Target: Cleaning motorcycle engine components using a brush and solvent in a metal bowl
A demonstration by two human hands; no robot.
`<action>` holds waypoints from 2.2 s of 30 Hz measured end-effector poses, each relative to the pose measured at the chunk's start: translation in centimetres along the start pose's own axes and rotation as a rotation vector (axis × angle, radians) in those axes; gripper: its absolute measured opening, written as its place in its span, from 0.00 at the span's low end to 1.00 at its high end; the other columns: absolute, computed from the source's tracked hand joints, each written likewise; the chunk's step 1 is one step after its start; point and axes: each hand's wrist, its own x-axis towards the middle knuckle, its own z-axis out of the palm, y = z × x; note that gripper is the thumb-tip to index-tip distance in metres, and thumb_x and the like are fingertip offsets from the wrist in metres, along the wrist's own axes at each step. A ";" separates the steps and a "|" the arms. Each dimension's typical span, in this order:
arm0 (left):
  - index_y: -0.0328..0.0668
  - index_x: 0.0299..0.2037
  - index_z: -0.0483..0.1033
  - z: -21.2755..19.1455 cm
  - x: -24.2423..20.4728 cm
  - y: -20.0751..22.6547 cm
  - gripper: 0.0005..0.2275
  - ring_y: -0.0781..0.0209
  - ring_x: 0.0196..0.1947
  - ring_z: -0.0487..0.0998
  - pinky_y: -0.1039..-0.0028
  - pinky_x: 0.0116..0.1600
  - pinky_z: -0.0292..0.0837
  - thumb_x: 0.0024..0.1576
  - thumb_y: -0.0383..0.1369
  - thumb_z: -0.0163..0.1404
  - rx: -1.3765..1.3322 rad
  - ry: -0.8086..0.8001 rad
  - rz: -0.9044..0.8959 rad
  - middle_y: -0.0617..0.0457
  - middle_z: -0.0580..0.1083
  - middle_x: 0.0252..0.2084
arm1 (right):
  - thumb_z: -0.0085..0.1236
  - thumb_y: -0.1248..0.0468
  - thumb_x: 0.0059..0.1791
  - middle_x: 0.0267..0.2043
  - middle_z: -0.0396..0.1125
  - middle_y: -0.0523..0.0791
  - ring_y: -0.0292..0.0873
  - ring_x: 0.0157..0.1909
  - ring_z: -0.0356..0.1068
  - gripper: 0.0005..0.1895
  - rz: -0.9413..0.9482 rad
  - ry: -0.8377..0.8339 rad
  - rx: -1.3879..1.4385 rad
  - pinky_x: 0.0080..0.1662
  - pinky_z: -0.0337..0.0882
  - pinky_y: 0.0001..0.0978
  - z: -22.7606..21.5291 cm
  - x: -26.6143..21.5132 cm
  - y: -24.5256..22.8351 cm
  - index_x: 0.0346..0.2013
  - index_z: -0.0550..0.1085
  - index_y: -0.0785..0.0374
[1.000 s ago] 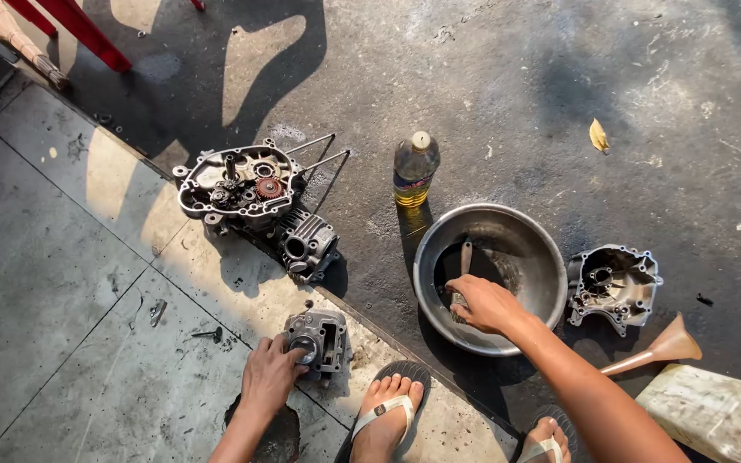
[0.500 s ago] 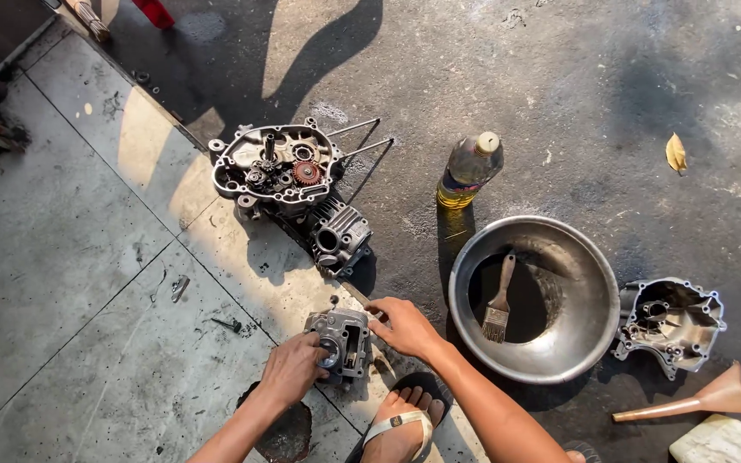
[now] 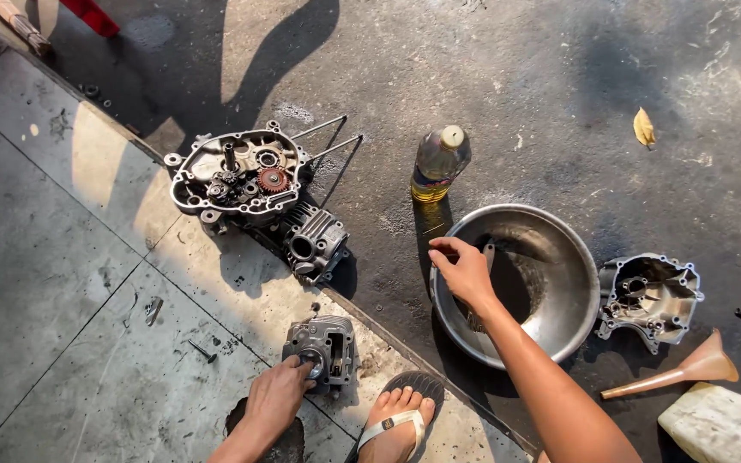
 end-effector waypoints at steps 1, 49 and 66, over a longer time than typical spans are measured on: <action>0.52 0.41 0.78 -0.7 0.0 0.2 0.08 0.51 0.31 0.77 0.56 0.38 0.74 0.57 0.42 0.53 0.000 -0.006 -0.012 0.56 0.71 0.35 | 0.58 0.63 0.48 0.37 0.77 0.43 0.37 0.36 0.74 0.14 0.002 -0.013 0.004 0.42 0.72 0.27 1.0 -1.0 0.4 0.48 0.80 0.62; 0.59 0.65 0.70 4.0 2.5 -2.7 0.36 0.42 0.68 0.65 0.52 0.67 0.65 0.41 0.23 0.57 -0.580 0.407 0.232 0.48 0.60 0.74 | 0.55 0.75 0.46 0.29 0.71 0.65 0.74 0.38 0.72 0.06 -0.442 -0.369 -0.408 0.41 0.77 0.66 22.3 -12.7 -3.2 0.36 0.73 0.78; 0.55 0.65 0.70 4.3 3.4 -1.3 0.35 0.47 0.71 0.62 0.58 0.69 0.64 0.41 0.24 0.59 -0.555 0.430 0.124 0.48 0.60 0.74 | 0.64 0.71 0.38 0.27 0.73 0.60 0.69 0.37 0.76 0.04 -0.316 -0.454 -0.573 0.39 0.79 0.58 19.3 -11.2 -7.0 0.26 0.80 0.66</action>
